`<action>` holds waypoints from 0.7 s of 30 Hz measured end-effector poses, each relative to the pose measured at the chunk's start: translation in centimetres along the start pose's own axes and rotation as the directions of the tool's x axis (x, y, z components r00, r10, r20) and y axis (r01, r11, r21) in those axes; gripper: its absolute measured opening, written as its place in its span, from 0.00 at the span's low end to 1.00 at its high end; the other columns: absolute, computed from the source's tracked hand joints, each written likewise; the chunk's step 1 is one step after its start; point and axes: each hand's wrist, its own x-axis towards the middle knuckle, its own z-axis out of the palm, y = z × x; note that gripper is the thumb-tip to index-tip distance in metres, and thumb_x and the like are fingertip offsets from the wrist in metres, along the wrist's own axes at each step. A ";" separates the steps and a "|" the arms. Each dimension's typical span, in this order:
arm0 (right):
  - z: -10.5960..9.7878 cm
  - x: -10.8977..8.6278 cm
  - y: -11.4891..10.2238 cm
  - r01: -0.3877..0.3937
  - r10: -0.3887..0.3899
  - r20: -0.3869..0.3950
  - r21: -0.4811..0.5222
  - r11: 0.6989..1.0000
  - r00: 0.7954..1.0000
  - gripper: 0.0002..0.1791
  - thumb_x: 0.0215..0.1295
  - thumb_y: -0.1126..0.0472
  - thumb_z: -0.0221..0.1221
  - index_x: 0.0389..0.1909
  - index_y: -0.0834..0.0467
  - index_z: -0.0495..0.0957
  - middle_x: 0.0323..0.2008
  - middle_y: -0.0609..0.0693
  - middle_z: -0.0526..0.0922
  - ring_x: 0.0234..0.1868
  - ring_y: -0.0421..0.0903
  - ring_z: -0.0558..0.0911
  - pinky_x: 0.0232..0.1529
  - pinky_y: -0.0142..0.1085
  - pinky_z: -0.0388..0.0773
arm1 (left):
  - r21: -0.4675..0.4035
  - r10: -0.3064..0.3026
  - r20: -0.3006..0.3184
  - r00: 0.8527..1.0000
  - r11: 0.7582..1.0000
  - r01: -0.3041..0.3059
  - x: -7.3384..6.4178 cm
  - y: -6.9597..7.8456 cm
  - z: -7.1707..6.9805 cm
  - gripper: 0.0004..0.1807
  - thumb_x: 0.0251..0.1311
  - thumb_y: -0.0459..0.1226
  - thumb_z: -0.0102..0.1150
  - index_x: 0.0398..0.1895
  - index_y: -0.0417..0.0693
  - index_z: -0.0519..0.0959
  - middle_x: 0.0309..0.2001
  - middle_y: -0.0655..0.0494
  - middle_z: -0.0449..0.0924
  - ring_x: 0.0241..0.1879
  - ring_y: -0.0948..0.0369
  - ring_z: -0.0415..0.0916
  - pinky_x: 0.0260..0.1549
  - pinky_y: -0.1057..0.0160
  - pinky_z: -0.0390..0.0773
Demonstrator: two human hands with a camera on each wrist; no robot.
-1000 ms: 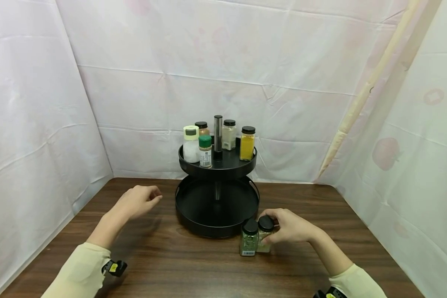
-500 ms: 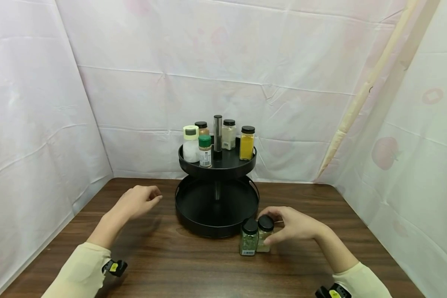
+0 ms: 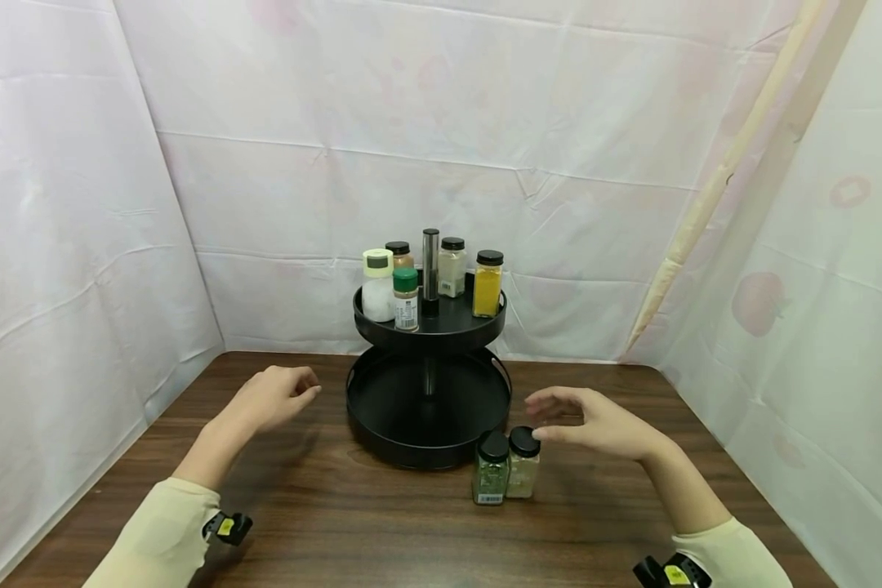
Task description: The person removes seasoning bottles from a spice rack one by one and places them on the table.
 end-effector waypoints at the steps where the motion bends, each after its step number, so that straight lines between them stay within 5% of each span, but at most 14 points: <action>1: -0.1 0.0 0.0 0.006 -0.005 -0.025 0.006 1.000 1.000 0.22 0.77 0.61 0.63 0.69 0.52 0.76 0.63 0.52 0.82 0.63 0.52 0.82 0.58 0.41 0.82 | 0.000 0.000 -0.001 1.000 1.000 0.000 0.0 0.0 0.0 0.11 0.76 0.43 0.60 0.50 0.48 0.86 0.34 0.61 0.85 0.29 0.63 0.79 0.33 0.54 0.82; 10: -0.3 -0.1 -0.4 -0.023 0.023 -0.293 0.001 1.000 0.956 0.20 0.78 0.57 0.63 0.67 0.52 0.78 0.61 0.52 0.84 0.59 0.44 0.85 0.51 0.43 0.86 | 0.002 0.006 0.003 1.000 1.000 -0.006 0.1 -0.2 0.0 0.11 0.76 0.42 0.60 0.49 0.48 0.86 0.35 0.61 0.85 0.30 0.63 0.80 0.34 0.53 0.82; 21: -0.8 -0.2 -0.6 -0.051 0.004 -0.401 -0.107 0.993 0.916 0.17 0.80 0.55 0.61 0.65 0.48 0.81 0.60 0.48 0.85 0.55 0.44 0.86 0.51 0.33 0.83 | -0.004 -0.013 0.012 1.000 1.000 0.013 0.0 0.1 -0.5 0.12 0.76 0.43 0.59 0.50 0.48 0.86 0.36 0.60 0.85 0.31 0.63 0.80 0.35 0.54 0.82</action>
